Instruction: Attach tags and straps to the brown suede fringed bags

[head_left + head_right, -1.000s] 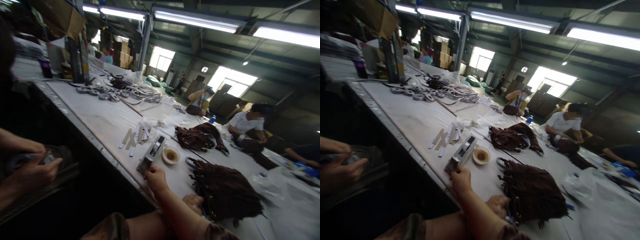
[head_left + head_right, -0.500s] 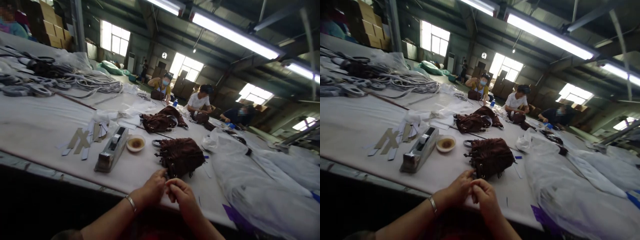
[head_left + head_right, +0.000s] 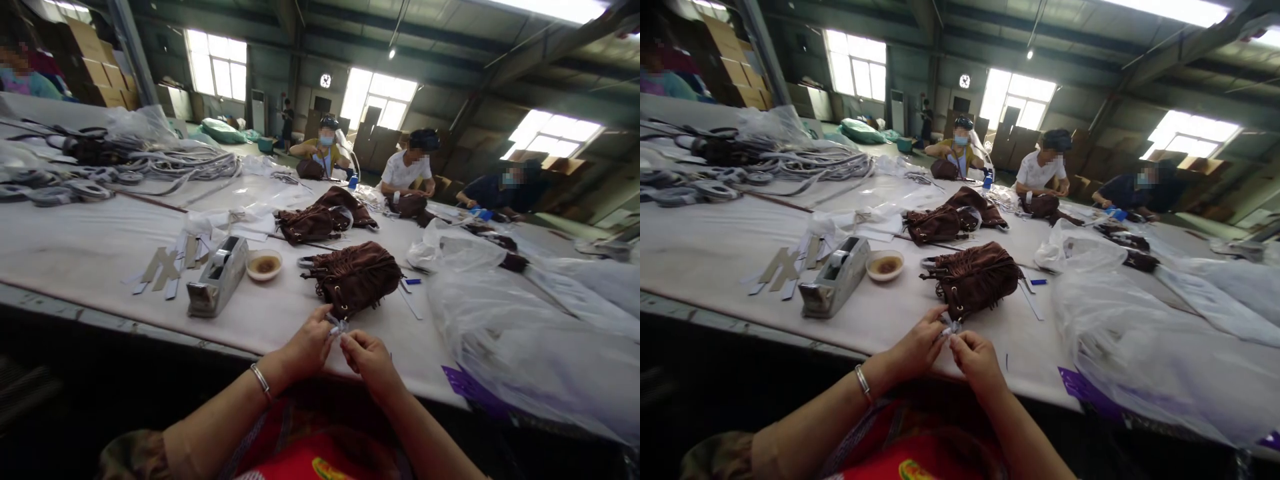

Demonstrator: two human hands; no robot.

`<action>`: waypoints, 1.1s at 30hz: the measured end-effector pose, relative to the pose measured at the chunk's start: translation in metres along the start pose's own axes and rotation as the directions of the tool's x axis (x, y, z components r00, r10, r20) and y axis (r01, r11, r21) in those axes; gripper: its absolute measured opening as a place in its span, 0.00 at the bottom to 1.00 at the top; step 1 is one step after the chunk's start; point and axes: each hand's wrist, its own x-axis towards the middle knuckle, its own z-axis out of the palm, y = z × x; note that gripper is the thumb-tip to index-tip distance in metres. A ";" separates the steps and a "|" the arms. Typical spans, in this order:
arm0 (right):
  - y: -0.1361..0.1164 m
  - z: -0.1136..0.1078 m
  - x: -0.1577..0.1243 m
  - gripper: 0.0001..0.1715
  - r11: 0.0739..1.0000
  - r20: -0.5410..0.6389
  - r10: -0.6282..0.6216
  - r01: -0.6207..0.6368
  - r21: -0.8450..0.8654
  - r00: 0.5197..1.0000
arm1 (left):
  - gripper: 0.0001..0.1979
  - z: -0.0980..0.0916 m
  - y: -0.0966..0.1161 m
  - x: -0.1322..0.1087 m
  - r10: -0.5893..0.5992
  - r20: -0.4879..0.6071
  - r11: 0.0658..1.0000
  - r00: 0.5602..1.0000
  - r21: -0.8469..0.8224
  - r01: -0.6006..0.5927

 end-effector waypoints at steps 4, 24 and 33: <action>0.008 -0.005 0.008 0.27 1.000 0.003 0.014 -0.014 -0.008 1.000 | 0.11 0.009 0.009 0.000 0.100 0.050 0.980 0.994 0.166 -0.107; 0.016 -0.022 0.004 0.27 0.993 -0.003 0.067 -0.066 0.094 0.998 | 0.12 0.024 0.020 0.001 0.103 0.059 0.959 0.993 0.258 -0.115; 0.015 -0.012 0.001 0.27 0.941 -0.040 0.263 -0.247 0.233 0.964 | 0.11 0.026 0.019 0.001 0.071 0.030 0.974 0.997 0.216 -0.075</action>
